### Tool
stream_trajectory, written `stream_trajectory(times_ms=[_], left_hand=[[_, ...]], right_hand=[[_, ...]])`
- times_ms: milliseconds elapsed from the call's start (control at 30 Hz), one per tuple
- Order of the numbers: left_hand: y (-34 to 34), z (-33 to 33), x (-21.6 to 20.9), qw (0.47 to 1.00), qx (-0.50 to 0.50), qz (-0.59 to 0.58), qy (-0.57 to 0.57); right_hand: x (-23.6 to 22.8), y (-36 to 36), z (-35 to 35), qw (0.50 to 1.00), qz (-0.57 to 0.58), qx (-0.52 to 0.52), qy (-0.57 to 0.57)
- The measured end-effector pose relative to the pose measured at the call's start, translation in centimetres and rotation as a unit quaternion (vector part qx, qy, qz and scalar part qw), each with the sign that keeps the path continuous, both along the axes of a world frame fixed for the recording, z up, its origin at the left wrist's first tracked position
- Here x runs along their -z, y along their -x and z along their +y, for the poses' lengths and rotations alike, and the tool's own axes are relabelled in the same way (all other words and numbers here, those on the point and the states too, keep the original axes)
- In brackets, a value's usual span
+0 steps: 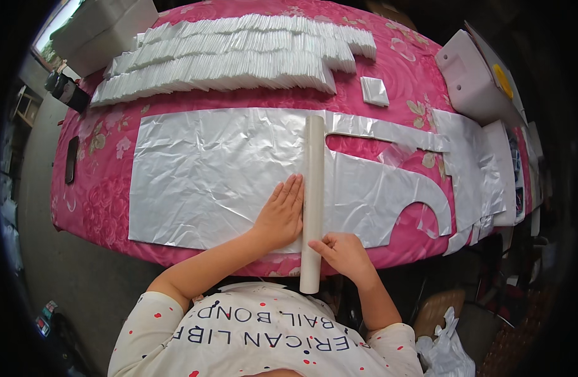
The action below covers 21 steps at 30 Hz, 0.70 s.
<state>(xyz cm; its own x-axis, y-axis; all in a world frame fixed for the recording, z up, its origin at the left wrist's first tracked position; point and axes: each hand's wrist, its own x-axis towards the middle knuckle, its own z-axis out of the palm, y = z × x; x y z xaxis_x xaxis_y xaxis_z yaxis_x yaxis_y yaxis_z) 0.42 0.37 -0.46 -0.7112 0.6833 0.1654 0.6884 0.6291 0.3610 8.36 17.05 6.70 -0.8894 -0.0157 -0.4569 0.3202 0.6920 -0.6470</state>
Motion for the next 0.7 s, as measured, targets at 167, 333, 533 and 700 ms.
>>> stream_trajectory(times_ms=[167,333,533,700], left_hand=[[0.1,0.5,-0.3,1.000,0.006,0.000,-0.006],[0.0,0.4,-1.0,1.000,0.008,0.001,0.006],[-0.1,0.3,-0.5,1.000,0.002,0.005,-0.002],[-0.1,0.1,-0.3,1.000,0.002,0.013,0.000]], right_hand=[[2.5,11.1,2.4,0.990,-0.022,0.100,0.096],[5.5,18.0,4.1,0.728,-0.099,0.285,0.616],[6.7,20.5,8.3,0.539,0.149,0.358,0.748],[3.8,19.0,20.1,0.489,0.313,0.392,0.714]])
